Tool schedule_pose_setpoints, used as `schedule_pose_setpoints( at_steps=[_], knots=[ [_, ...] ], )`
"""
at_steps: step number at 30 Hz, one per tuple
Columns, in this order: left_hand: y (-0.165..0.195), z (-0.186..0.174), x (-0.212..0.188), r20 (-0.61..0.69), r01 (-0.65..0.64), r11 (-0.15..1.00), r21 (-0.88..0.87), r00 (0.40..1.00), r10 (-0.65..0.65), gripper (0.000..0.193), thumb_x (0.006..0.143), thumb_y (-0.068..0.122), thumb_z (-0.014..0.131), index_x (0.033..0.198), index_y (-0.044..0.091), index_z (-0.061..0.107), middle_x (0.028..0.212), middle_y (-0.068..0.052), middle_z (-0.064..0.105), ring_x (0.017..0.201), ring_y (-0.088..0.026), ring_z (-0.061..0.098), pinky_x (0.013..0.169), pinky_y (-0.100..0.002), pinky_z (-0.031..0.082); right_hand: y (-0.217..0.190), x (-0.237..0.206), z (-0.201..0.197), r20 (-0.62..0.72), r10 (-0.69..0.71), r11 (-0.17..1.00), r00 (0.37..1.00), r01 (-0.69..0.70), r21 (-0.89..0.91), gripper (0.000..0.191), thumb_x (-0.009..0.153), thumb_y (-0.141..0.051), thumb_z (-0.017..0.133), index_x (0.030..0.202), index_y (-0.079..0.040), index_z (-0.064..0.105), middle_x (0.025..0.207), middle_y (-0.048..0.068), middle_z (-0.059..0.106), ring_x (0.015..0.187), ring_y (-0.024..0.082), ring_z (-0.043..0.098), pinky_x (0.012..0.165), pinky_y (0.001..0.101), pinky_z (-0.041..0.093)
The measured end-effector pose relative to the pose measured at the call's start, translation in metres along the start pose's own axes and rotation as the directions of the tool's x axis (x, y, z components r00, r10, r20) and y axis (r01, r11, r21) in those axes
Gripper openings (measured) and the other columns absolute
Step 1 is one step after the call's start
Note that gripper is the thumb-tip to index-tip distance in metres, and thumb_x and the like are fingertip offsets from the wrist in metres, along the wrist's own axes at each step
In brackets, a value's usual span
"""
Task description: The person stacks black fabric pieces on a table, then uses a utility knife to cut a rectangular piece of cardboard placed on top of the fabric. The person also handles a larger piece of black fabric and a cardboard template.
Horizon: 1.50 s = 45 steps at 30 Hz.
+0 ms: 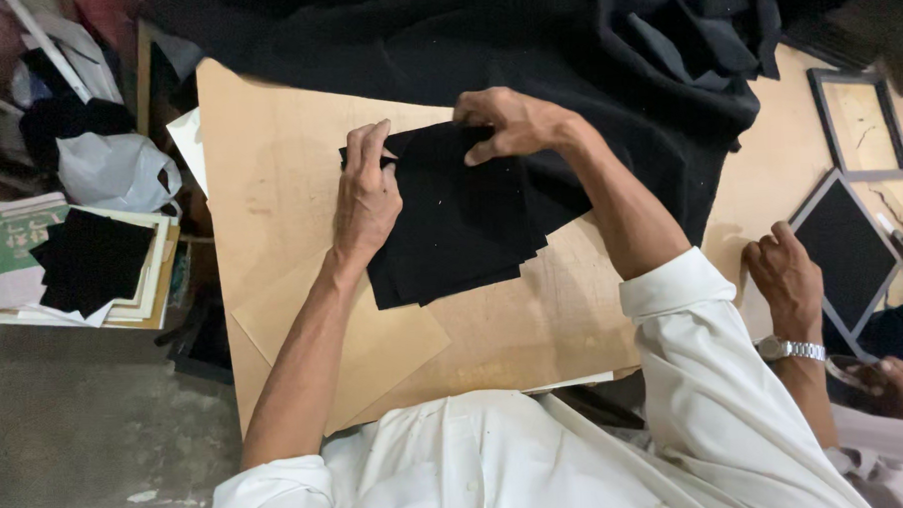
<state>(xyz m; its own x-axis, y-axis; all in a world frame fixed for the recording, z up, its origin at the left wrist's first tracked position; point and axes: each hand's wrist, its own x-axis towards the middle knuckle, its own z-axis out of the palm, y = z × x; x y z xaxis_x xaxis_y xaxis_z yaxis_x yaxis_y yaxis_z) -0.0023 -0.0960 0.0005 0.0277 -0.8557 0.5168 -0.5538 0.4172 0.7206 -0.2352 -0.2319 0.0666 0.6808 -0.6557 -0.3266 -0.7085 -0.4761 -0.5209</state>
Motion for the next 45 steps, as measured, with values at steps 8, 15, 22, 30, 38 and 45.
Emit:
schedule_pose_setpoints(
  at_steps=[8,15,22,30,38,45],
  knots=[
    [0.007,-0.001,0.01,0.014,0.173,0.9,0.399,0.981,-0.195,0.051,0.085,-0.011,0.063,0.134,-0.003,0.05,0.136,-0.023,0.048,0.116,-0.042,0.062,0.094,-0.048,0.054,0.004,0.002,0.021,-0.25,0.182,0.959,0.951,-0.227,-0.168,0.064,0.08,-0.024,0.084,0.134,-0.003,0.057,0.119,0.023,0.069,0.112,0.038,0.066,0.095,0.0472,0.052],
    [0.052,0.028,0.025,0.271,-0.274,0.865,0.421,0.948,0.169,0.035,0.09,0.001,0.064,0.124,-0.001,0.065,0.125,-0.015,0.061,0.109,-0.032,0.059,0.091,-0.045,0.047,0.065,-0.067,-0.013,-0.675,0.125,0.984,0.727,-0.177,-0.009,0.055,0.085,-0.013,0.078,0.133,-0.002,0.052,0.116,0.016,0.059,0.095,0.032,0.065,0.085,0.0448,0.054],
    [0.058,0.05,0.038,0.48,-0.182,0.89,0.419,0.876,-0.047,0.048,0.085,0.023,0.072,0.131,0.01,0.065,0.111,-0.012,0.06,0.101,-0.031,0.059,0.084,-0.047,0.047,0.193,-0.109,-0.119,-0.912,0.26,0.931,0.318,-0.334,0.149,0.027,0.083,-0.009,0.076,0.108,-0.002,0.071,0.124,0.015,0.056,0.117,0.034,0.057,0.103,0.0407,0.049],
    [0.062,0.074,0.057,0.546,-0.111,0.857,0.503,0.809,-0.216,0.059,0.078,0.022,0.075,0.136,0.017,0.063,0.109,-0.011,0.058,0.101,-0.031,0.059,0.083,-0.048,0.048,0.228,-0.043,-0.184,-0.737,0.567,0.768,0.368,-0.56,0.312,0.064,0.072,-0.039,0.083,0.129,-0.015,0.065,0.149,0.016,0.042,0.141,0.038,0.03,0.107,0.0651,0.024],
    [0.056,0.066,0.047,0.536,-0.093,0.867,0.489,0.817,-0.214,0.056,0.08,0.023,0.075,0.135,0.017,0.063,0.112,-0.011,0.057,0.104,-0.031,0.058,0.085,-0.049,0.048,0.215,-0.132,-0.232,-0.997,-0.059,0.993,0.045,-0.103,-0.064,0.028,0.091,-0.008,0.089,0.102,0.002,0.066,0.096,0.012,0.069,0.09,0.026,0.07,0.082,0.0358,0.056],
    [0.061,0.054,0.039,0.542,-0.044,0.899,0.436,0.81,-0.223,0.065,0.083,0.025,0.078,0.141,0.007,0.055,0.118,-0.015,0.057,0.111,-0.037,0.058,0.091,-0.054,0.047,0.052,-0.212,-0.181,-0.839,0.271,0.804,0.471,0.369,0.466,0.015,0.099,-0.003,0.065,0.111,0.004,0.06,0.097,0.002,0.067,0.083,0.01,0.068,0.08,0.0305,0.063]
  ],
)
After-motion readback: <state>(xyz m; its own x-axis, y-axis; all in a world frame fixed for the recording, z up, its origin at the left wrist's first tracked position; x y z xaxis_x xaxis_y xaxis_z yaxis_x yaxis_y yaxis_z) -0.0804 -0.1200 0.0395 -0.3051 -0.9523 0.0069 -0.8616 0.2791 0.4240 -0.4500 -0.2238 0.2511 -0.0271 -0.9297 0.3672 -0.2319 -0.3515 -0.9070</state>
